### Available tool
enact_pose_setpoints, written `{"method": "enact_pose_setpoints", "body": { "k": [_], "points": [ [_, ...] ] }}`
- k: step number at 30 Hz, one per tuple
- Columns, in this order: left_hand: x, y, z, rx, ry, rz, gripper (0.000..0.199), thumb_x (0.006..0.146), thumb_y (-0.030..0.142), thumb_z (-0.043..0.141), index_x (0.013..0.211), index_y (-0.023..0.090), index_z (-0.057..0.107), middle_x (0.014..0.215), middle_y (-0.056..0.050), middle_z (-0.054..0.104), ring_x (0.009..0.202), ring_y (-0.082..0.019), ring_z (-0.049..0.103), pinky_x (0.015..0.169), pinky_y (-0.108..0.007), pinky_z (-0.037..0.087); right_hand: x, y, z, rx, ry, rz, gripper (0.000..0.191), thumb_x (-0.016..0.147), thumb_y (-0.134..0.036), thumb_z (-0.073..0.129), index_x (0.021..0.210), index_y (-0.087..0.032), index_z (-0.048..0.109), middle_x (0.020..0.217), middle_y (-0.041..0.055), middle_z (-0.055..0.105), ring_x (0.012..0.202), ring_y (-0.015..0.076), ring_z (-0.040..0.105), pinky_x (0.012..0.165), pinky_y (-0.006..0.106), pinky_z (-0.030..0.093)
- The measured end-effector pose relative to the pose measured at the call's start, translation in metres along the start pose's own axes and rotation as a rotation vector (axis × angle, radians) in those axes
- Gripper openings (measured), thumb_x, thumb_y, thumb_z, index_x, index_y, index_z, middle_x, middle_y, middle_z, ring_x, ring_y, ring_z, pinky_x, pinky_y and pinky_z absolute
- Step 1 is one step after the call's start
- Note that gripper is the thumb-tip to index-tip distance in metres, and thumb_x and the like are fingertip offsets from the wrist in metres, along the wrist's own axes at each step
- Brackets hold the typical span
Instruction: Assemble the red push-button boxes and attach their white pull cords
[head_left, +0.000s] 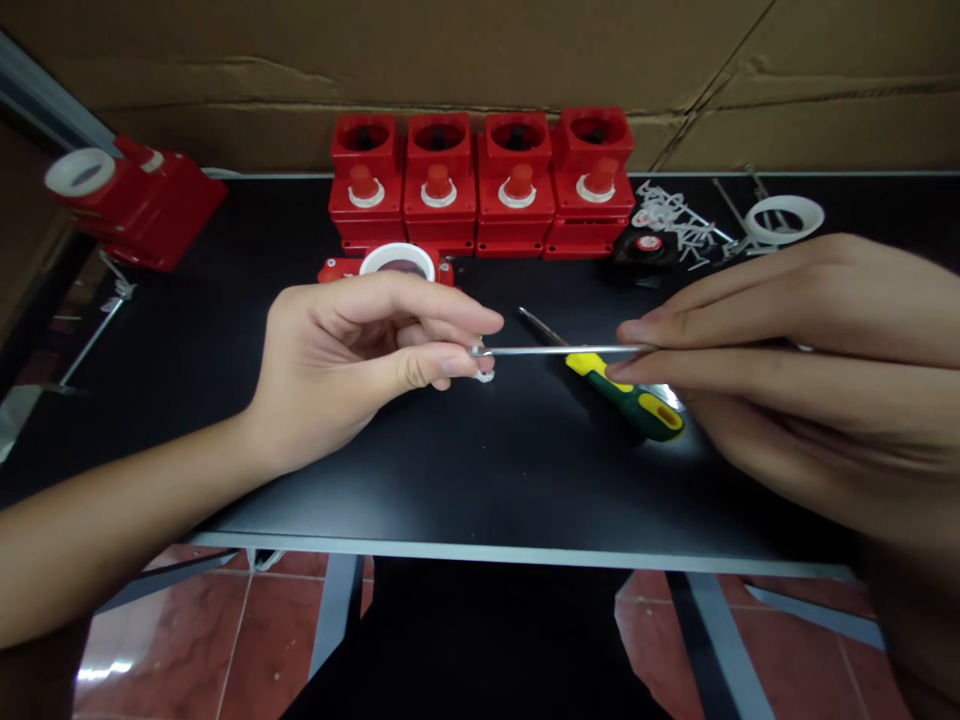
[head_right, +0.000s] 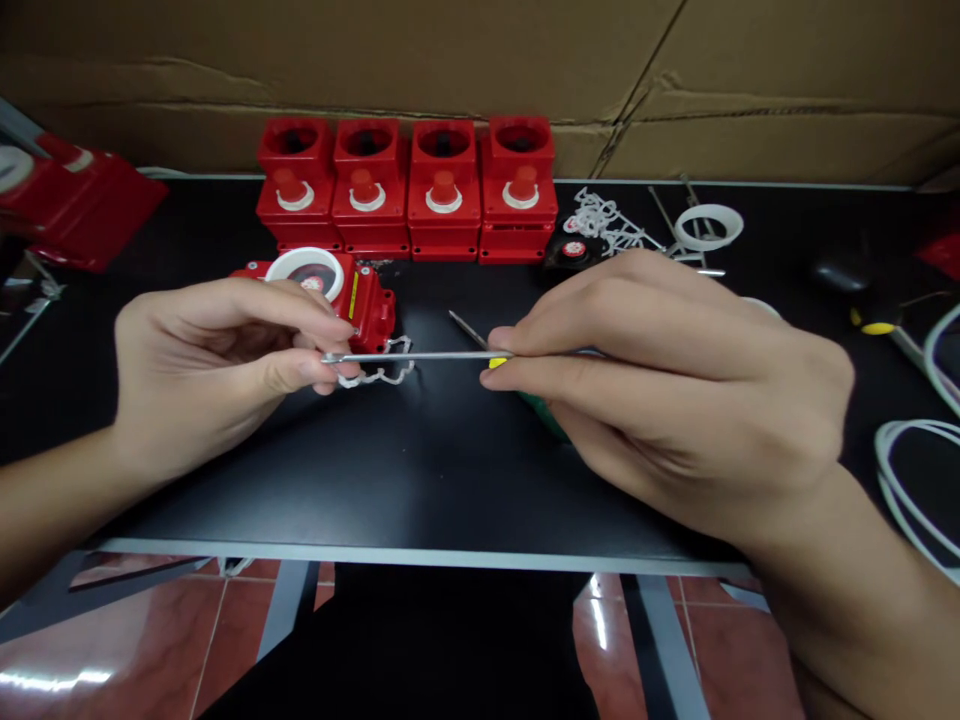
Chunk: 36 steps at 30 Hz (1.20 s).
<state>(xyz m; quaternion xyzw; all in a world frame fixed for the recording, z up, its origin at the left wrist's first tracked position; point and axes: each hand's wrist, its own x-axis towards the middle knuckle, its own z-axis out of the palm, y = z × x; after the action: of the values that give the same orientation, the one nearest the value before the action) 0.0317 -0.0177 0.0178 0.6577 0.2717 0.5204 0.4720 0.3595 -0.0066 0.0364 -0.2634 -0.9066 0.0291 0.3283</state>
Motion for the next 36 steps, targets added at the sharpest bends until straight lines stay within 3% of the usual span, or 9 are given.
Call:
{"method": "enact_pose_setpoints", "body": {
  "k": [15,21,24,27,32,36],
  "points": [
    [0.006,0.004,-0.008,0.191,-0.162,0.162,0.038,0.1,0.014,0.097,0.134,0.029,0.092,0.101,-0.003,0.091,0.086,-0.019,0.089,0.079,-0.029,0.075,0.0,-0.001,-0.003,0.051,-0.024,-0.004,0.031,0.11,-0.018,0.07,0.12,-0.041,0.087,0.122,-0.0008,0.089,0.109,0.0299,0.087,0.088,0.049,0.074],
    [0.011,0.004,-0.012,0.335,-0.232,0.29,0.019,0.102,0.017,0.096,0.118,0.027,0.093,0.098,-0.001,0.092,0.084,-0.017,0.085,0.078,-0.03,0.068,0.0,-0.004,-0.005,0.052,-0.026,0.01,0.032,0.11,-0.02,0.071,0.121,-0.046,0.087,0.121,-0.0048,0.09,0.109,0.03,0.088,0.083,0.047,0.076],
    [0.013,0.001,-0.014,0.302,-0.266,0.327,0.015,0.101,0.014,0.097,0.114,0.02,0.091,0.096,-0.003,0.091,0.084,-0.016,0.085,0.078,-0.028,0.067,0.001,-0.003,-0.006,0.057,-0.039,0.005,0.029,0.112,-0.023,0.069,0.12,-0.045,0.087,0.121,-0.0041,0.089,0.11,0.0296,0.088,0.084,0.046,0.076],
    [0.013,0.0,-0.015,0.272,-0.283,0.309,0.017,0.098,0.007,0.097,0.112,0.013,0.088,0.096,-0.006,0.091,0.086,-0.017,0.085,0.077,-0.027,0.068,0.001,-0.001,-0.005,0.054,-0.039,-0.008,0.029,0.111,-0.021,0.071,0.12,-0.043,0.087,0.119,-0.0042,0.09,0.109,0.0273,0.088,0.084,0.043,0.076],
    [0.012,0.001,-0.015,0.22,-0.268,0.254,0.017,0.096,0.006,0.098,0.106,0.013,0.086,0.093,-0.006,0.089,0.084,-0.018,0.085,0.074,-0.028,0.069,0.005,-0.006,-0.007,0.061,-0.012,0.003,0.031,0.113,-0.023,0.069,0.117,-0.048,0.087,0.117,-0.0051,0.09,0.107,0.0286,0.088,0.08,0.046,0.076],
    [0.012,0.004,-0.015,0.199,-0.317,0.235,0.018,0.094,0.005,0.099,0.104,0.013,0.086,0.094,-0.008,0.09,0.085,-0.018,0.086,0.077,-0.027,0.071,0.013,-0.016,-0.014,0.083,-0.141,0.126,0.034,0.109,-0.013,0.074,0.112,-0.044,0.087,0.119,-0.0018,0.089,0.113,0.0291,0.088,0.087,0.049,0.074]
  ]
}}
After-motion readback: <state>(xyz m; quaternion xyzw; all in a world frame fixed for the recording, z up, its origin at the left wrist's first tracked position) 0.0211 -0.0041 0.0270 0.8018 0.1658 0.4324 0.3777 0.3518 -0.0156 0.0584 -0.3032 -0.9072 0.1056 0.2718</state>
